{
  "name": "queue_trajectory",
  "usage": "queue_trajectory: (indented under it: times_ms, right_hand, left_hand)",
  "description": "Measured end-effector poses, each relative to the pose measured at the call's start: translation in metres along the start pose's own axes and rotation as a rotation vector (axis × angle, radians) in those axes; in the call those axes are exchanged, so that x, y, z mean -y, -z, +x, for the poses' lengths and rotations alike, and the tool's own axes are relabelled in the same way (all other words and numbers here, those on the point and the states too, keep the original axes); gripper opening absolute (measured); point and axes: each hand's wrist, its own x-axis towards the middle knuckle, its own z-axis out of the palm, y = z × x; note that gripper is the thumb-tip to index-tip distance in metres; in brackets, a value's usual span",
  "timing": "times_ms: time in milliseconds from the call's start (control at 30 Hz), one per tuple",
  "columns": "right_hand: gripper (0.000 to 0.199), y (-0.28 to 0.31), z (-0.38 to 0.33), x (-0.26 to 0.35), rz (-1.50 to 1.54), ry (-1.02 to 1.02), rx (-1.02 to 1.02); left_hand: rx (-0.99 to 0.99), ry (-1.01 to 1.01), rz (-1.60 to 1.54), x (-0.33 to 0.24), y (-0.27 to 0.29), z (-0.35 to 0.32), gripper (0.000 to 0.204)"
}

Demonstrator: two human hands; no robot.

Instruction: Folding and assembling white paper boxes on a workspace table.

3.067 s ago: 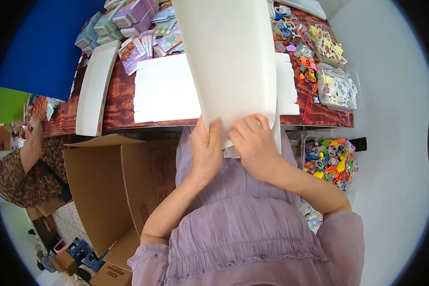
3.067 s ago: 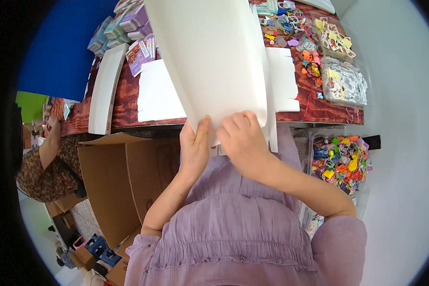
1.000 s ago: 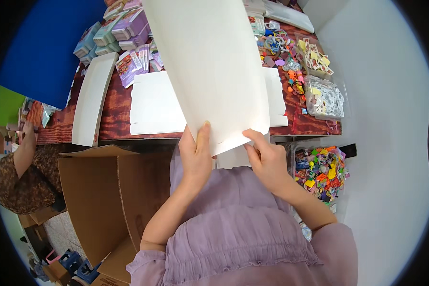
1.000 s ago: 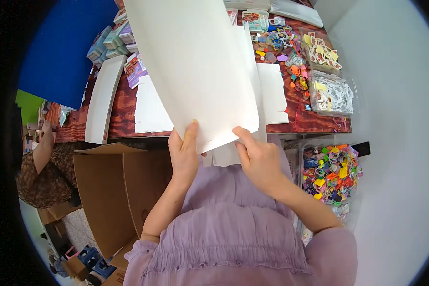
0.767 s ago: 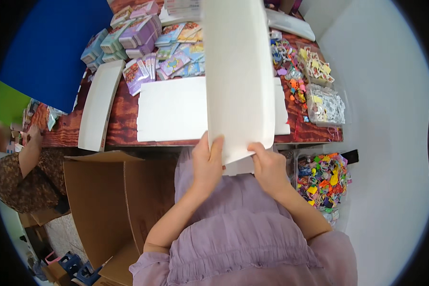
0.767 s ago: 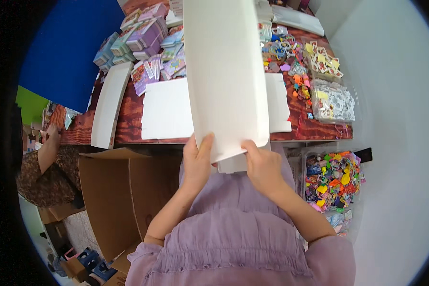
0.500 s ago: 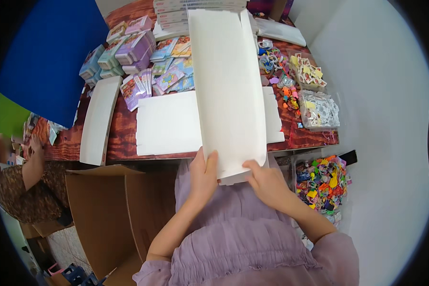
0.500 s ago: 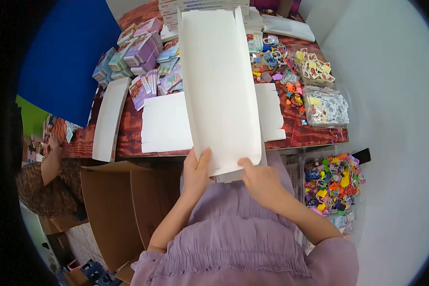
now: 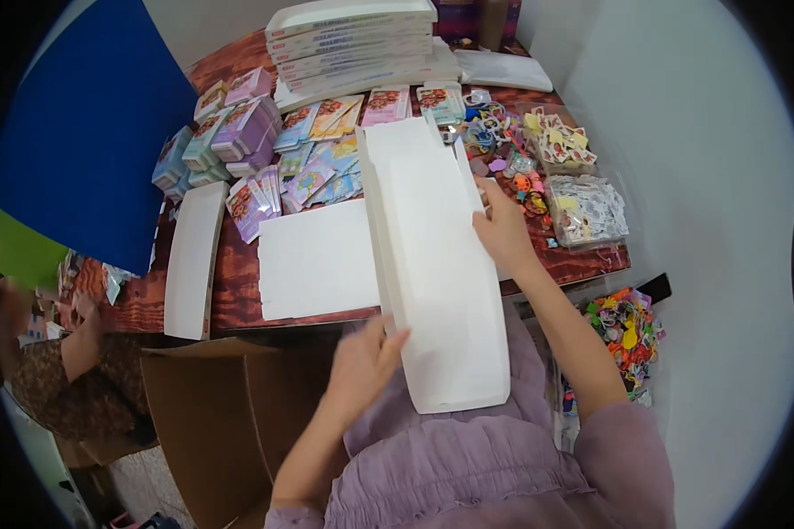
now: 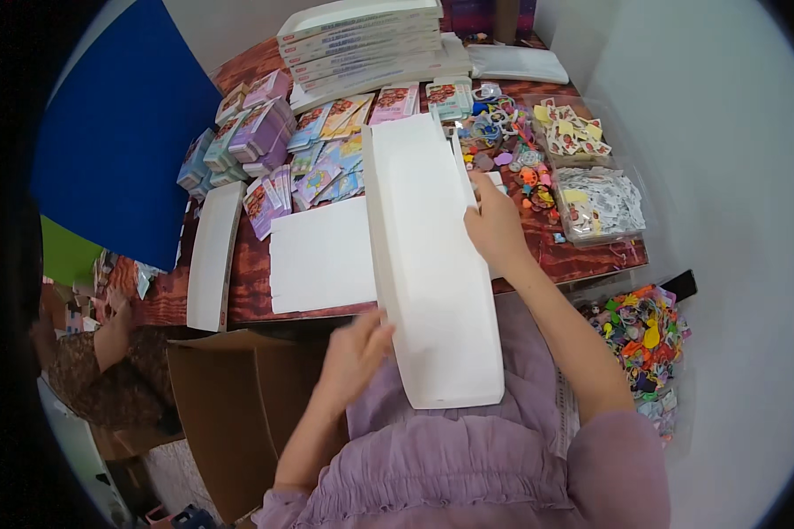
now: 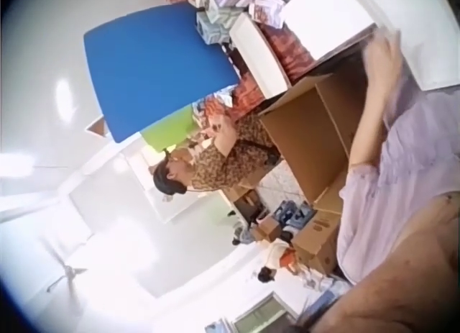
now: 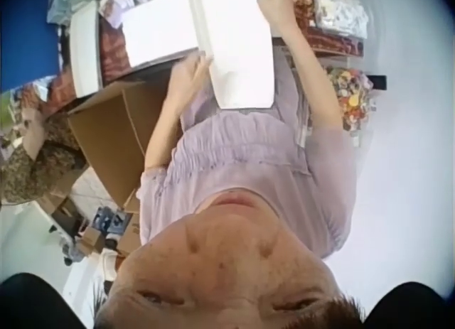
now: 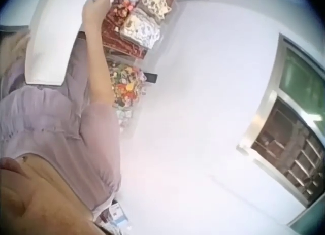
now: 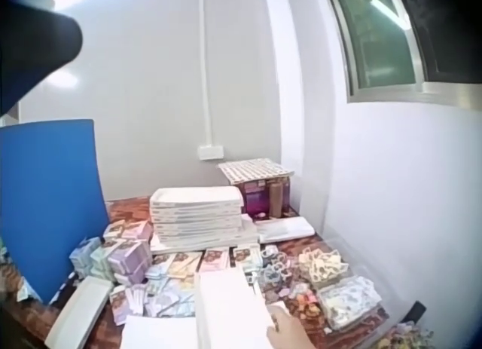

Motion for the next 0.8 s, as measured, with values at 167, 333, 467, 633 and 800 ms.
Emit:
queue_trajectory:
  times_ms: [167, 333, 467, 633, 800]
  right_hand:
    - [0.059, -0.02, -0.014, -0.003, -0.212, -0.037, -0.035]
    - [0.053, -0.022, -0.005, -0.007, -0.365, 0.018, -0.021]
    - [0.037, -0.015, 0.006, 0.014, -0.308, -0.121, 0.084]
    - [0.022, -0.029, 0.037, -0.004, -0.639, 0.137, 0.013]
    - [0.004, -0.034, 0.065, -0.004, -0.69, 0.174, 0.048]
  left_hand:
    - [-0.587, -0.391, 0.284, 0.003, 0.016, 0.098, 0.055]
    - [-0.572, -0.282, 0.526, -0.006, 0.028, 0.172, 0.064]
    - [-0.643, -0.308, 0.51, 0.016, 0.029, 0.199, 0.058]
    - [-0.602, -0.409, 0.527, 0.013, 0.029, 0.202, 0.018]
    - [-0.461, -0.332, 0.617, 0.005, 0.041, 0.204, 0.01]
